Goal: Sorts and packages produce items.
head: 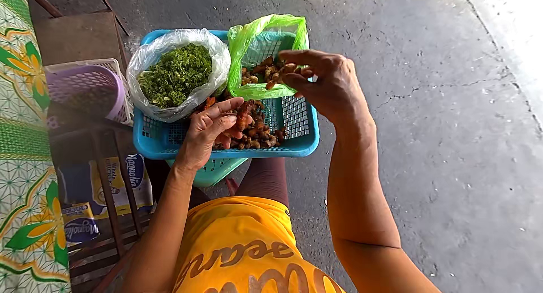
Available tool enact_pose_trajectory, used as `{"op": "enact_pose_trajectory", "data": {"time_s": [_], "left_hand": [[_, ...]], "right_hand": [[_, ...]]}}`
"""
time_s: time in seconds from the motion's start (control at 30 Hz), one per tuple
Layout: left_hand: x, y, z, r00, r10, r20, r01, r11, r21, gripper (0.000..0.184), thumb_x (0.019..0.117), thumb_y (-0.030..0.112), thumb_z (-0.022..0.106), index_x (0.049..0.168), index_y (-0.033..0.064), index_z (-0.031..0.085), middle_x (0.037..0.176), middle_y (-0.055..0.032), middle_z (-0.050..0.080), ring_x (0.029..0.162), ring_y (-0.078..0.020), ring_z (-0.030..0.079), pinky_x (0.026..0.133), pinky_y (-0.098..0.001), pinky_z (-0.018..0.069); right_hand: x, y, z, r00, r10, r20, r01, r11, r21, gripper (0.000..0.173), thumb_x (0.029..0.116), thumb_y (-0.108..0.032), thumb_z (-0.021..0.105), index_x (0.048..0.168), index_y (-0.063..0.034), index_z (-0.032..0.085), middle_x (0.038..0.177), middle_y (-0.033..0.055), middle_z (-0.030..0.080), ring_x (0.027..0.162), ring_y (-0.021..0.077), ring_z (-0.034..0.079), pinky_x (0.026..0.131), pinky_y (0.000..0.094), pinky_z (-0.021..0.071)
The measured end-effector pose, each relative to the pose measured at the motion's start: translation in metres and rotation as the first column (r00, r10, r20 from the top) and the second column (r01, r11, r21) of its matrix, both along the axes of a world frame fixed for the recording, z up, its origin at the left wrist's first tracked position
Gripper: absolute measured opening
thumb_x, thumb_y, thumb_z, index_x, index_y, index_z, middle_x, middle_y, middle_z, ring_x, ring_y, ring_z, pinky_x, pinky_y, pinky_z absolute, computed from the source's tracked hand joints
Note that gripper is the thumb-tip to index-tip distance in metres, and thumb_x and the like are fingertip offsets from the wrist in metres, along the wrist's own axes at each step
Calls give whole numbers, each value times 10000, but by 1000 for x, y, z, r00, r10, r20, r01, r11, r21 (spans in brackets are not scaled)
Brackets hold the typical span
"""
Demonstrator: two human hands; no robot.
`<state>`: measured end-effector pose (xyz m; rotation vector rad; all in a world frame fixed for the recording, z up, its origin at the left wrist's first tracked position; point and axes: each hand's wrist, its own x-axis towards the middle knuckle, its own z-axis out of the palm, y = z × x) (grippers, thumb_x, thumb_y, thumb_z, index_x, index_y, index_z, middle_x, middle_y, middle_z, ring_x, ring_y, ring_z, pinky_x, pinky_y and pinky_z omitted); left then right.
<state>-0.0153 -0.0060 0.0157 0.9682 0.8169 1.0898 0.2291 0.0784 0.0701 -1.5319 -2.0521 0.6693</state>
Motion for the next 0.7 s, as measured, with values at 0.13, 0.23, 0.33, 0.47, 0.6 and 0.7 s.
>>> {"op": "enact_pose_trajectory", "data": {"time_s": [0.13,0.23,0.33,0.47,0.6,0.7], "left_hand": [[-1,0,0,1000,9,22,-9,1000,-13,426,1063,78,361,1430,71,577,1111,-121,743,723,-92,688,547,-176,523],[-2,5,-4,998,25,51,-26,1000,18,409,1070,94,365,1415,25,573,1110,-122,744,797,-109,705,605,-199,557],[0,7,-5,994,76,78,-78,997,18,348,1064,102,469,1370,8,603,1099,-101,753,816,-94,709,610,-187,559],[1,11,-6,986,130,103,-132,991,8,384,1025,49,527,1407,62,559,1129,-73,733,851,-94,712,612,-188,568],[1,12,-5,972,216,93,-211,976,-57,428,1047,60,432,1467,114,485,1112,-55,668,806,-111,688,576,-202,569],[2,12,-4,963,256,81,-250,966,-71,390,1084,119,353,1442,105,507,985,-22,634,715,-95,655,547,-198,560]], "right_hand": [[-6,2,2,997,-48,62,37,987,158,360,1023,-204,598,1360,-93,658,1363,180,621,1218,300,624,1018,448,498],[-1,-15,-17,993,31,110,-29,999,-19,221,1019,-212,621,1119,-55,740,1084,162,717,973,321,704,857,554,553],[2,-40,-43,975,127,184,-85,971,-222,140,964,-150,713,1069,-70,758,1008,155,737,893,370,707,753,649,536],[-13,-51,-66,956,130,264,-43,949,-312,325,918,-213,781,1206,-79,710,1101,181,712,930,403,692,753,659,519],[-16,-55,-68,969,161,187,-112,962,-250,388,865,-206,835,1180,-74,651,1049,173,677,842,378,670,665,604,523],[-11,-54,-70,976,192,98,-169,964,-206,336,856,-177,834,1116,-79,645,958,138,675,789,328,662,646,550,529]]}}
